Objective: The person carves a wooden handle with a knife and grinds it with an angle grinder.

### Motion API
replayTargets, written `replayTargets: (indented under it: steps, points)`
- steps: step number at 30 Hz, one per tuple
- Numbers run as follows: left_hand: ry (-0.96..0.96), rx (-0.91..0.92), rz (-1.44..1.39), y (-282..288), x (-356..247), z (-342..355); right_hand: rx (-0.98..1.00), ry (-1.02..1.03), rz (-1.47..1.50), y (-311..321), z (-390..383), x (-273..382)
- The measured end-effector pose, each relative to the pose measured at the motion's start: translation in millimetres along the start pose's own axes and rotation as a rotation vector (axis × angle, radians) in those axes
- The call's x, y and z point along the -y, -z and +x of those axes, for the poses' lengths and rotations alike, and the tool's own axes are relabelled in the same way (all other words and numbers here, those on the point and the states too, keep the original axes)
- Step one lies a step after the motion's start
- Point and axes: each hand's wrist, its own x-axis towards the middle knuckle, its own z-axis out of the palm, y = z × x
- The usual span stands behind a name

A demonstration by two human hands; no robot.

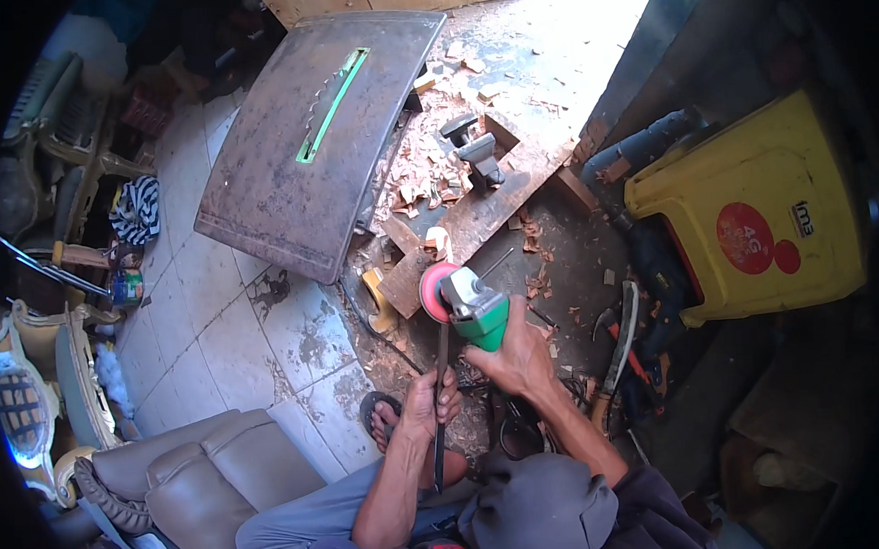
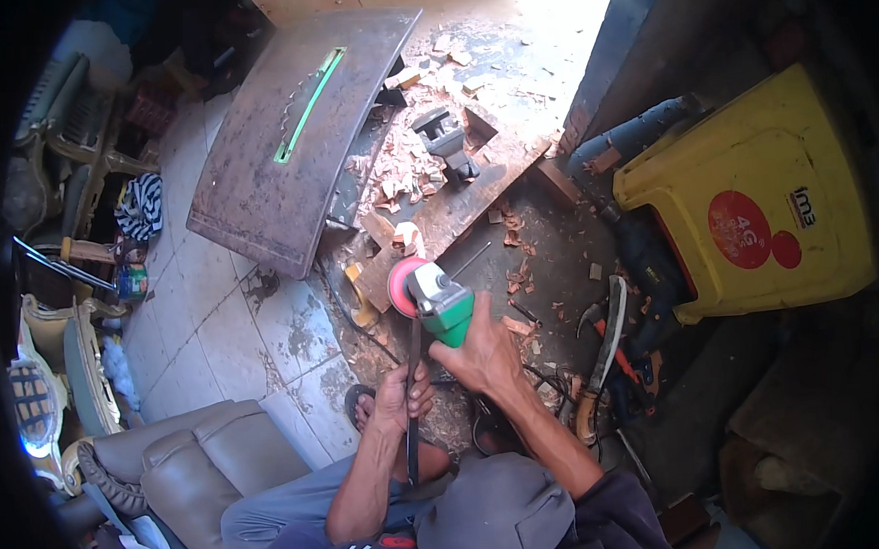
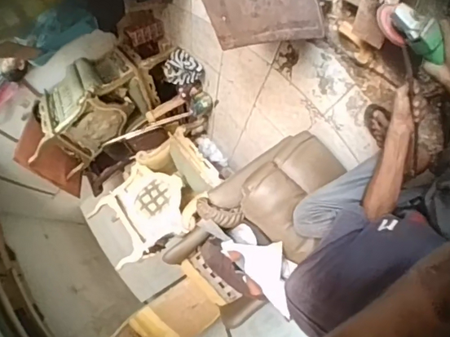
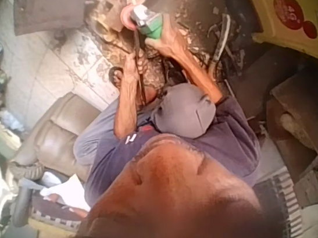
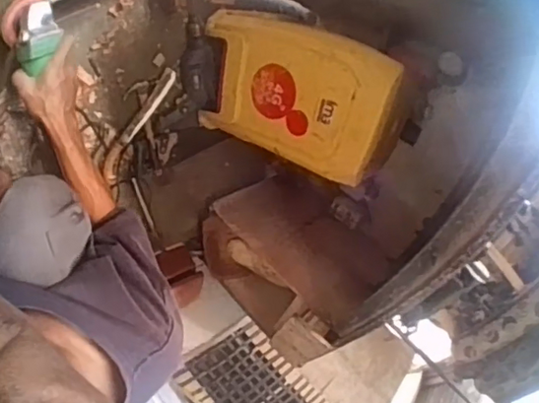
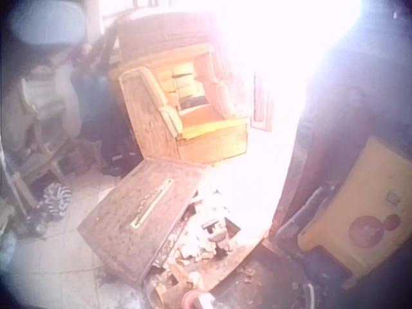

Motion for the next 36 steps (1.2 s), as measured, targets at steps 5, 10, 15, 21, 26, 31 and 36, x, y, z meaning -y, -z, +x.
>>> replayTargets:
  steps: [5,10,15,21,26,31,36]
  points:
    - [0.036,0.005,-0.01,5,2,-2,0.003,-0.004,0.017,2,-2,6]
    - [0.048,0.042,-0.041,7,7,1,0.018,-0.027,-0.068,7,-1,9]
    - [0.069,0.068,-0.096,12,6,0,0.015,-0.033,-0.155,9,5,7]
    - [0.09,0.091,-0.108,14,4,-1,-0.009,-0.014,-0.189,9,2,14]
    - [0.06,0.027,-0.04,7,5,-3,-0.018,0.002,-0.158,13,-3,9]
    - [0.058,-0.013,-0.004,5,4,-2,-0.025,0.022,-0.175,9,-3,10]
    - [0.045,-0.053,0.046,5,4,0,-0.038,0.005,-0.169,12,-5,13]
